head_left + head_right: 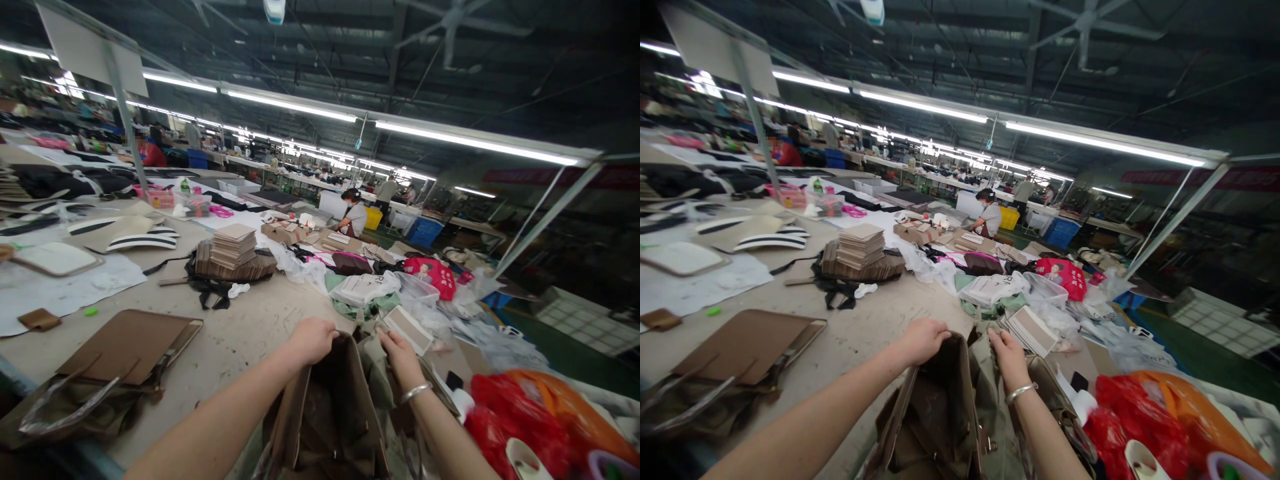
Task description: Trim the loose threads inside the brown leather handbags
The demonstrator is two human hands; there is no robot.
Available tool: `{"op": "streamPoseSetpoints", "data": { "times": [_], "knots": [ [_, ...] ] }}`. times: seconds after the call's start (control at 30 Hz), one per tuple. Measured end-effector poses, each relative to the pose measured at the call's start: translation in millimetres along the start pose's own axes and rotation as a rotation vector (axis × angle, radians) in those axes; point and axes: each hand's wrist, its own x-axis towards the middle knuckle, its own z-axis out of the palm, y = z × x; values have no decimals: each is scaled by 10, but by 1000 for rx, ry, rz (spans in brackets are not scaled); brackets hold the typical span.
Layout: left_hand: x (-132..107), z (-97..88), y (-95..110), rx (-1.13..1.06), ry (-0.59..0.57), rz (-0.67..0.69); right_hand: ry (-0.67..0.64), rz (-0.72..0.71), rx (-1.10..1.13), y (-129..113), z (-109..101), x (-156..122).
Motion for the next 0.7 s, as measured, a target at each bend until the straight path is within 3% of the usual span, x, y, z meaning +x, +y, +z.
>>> {"op": "streamPoseSetpoints", "data": {
  "times": [0.07, 0.27, 0.47, 0.57, 0.7],
  "knots": [
    [3, 5, 12, -2, 1, 2, -34, -55, -125, -71, -21, -28],
    [9, 10, 38, 5, -2, -14, -214, -482, -711, -405, 209, -72],
    [26, -3, 37, 28, -11, -17, -237, -604, -1247, -620, 426, -45],
    [39, -19, 53, 4, -13, -40, -196, -612, -1206, -545, 430, -10],
    [36, -22, 83, -14, -17, -36, -77, -480, -846, -276, 327, 1]
  ]
}}
